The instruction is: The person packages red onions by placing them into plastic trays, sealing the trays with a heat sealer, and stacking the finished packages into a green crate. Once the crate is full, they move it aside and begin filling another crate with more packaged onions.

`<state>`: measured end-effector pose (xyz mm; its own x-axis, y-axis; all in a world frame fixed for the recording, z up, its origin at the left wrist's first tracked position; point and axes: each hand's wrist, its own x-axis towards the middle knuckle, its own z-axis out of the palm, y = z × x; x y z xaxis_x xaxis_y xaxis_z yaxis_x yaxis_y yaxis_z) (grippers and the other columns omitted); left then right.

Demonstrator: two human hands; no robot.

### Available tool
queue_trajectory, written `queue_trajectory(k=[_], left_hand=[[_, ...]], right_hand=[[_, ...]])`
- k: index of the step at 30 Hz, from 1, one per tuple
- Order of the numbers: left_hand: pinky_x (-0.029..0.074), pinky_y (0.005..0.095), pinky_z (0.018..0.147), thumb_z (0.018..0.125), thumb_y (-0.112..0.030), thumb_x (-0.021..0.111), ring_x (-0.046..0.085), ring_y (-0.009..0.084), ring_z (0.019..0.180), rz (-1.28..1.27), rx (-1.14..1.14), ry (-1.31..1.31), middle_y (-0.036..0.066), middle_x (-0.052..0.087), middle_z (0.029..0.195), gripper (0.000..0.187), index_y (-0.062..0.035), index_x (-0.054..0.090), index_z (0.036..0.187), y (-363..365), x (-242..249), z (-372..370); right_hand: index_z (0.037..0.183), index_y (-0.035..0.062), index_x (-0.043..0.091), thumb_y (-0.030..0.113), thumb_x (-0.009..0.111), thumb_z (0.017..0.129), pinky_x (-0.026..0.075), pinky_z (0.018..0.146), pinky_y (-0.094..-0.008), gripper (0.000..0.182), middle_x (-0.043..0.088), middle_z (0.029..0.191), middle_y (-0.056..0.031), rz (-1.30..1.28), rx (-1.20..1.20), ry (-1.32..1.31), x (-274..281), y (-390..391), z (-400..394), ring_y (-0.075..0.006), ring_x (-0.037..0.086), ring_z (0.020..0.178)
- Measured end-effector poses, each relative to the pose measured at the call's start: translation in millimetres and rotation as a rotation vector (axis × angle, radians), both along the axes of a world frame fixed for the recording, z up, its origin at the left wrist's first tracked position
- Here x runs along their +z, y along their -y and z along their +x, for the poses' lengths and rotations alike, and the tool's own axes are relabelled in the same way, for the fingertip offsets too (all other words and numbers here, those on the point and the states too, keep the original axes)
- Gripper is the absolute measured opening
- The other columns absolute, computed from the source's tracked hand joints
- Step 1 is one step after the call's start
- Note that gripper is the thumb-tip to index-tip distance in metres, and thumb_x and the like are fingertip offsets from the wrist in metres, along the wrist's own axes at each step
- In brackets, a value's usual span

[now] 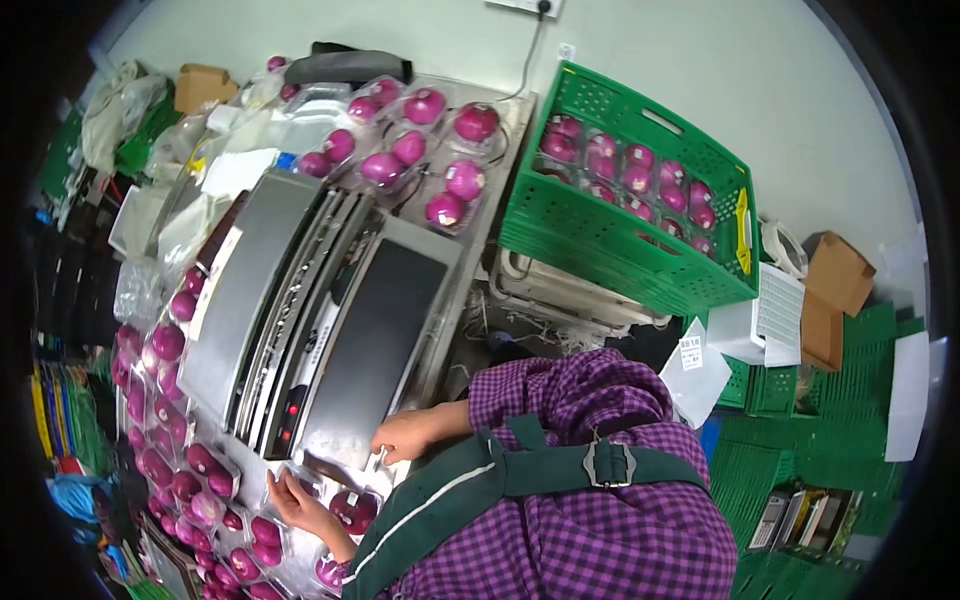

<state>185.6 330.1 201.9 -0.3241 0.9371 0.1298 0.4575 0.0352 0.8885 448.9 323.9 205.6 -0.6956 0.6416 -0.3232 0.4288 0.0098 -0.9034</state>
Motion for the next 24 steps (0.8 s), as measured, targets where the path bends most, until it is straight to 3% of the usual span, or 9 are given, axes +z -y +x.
queue_trajectory(k=[4,8,13,15,19,24], left_hand=[[0.045,0.0265,0.068,0.089,-0.005,0.054,0.056,0.0132,0.08,-0.037,0.018,0.064,0.011,0.062,0.094,0.034,0.0007,0.05,0.122,-1,17,53],[0.047,0.0284,0.075,0.087,-0.005,0.057,0.057,0.0151,0.081,-0.088,-0.041,0.129,0.01,0.062,0.09,0.034,0.0005,0.052,0.12,15,8,109],[0.043,0.0241,0.074,0.084,-0.003,0.062,0.049,0.0085,0.073,-0.255,-0.185,0.27,0.001,0.054,0.075,0.035,0.0013,0.052,0.118,37,8,207],[0.042,0.0234,0.074,0.083,-0.002,0.063,0.049,0.008,0.071,-0.295,-0.231,0.284,0.0,0.054,0.074,0.036,0.0017,0.053,0.117,41,7,241],[0.042,0.0228,0.074,0.084,-0.005,0.063,0.05,0.0078,0.072,-0.289,-0.428,0.381,0.0,0.054,0.074,0.034,0.0028,0.054,0.115,41,-12,287],[0.044,0.0226,0.074,0.087,-0.009,0.061,0.052,0.0084,0.074,-0.424,-0.755,0.376,0.0,0.056,0.078,0.031,0.0025,0.054,0.114,34,-15,343]], right_hand=[[0.113,0.0011,0.055,0.024,0.056,0.081,0.046,0.079,-0.0427,0.039,0.063,0.097,-0.0191,0.011,0.014,0.019,-3,4,41,-0.0346,0.059,0.092],[0.109,-0.0003,0.057,0.023,0.056,0.079,0.045,0.08,-0.0438,0.038,0.062,0.097,-0.0216,0.095,0.047,0.015,-7,0,85,-0.0365,0.058,0.093],[0.098,-0.0019,0.06,0.022,0.058,0.076,0.045,0.079,-0.0444,0.032,0.061,0.092,-0.0219,0.13,-0.034,-0.065,-16,9,146,-0.037,0.058,0.091],[0.096,-0.001,0.06,0.022,0.06,0.074,0.045,0.078,-0.0451,0.031,0.061,0.093,-0.0214,0.101,-0.051,0.015,-25,15,173,-0.0368,0.058,0.092],[0.095,0.0021,0.061,0.025,0.062,0.075,0.045,0.078,-0.0455,0.031,0.062,0.092,-0.0201,0.156,-0.243,0.057,-50,49,229,-0.0371,0.058,0.092],[0.099,0.0031,0.062,0.025,0.061,0.074,0.047,0.076,-0.0457,0.034,0.063,0.091,-0.0199,0.104,-0.651,0.176,-71,126,291,-0.0367,0.06,0.088]])
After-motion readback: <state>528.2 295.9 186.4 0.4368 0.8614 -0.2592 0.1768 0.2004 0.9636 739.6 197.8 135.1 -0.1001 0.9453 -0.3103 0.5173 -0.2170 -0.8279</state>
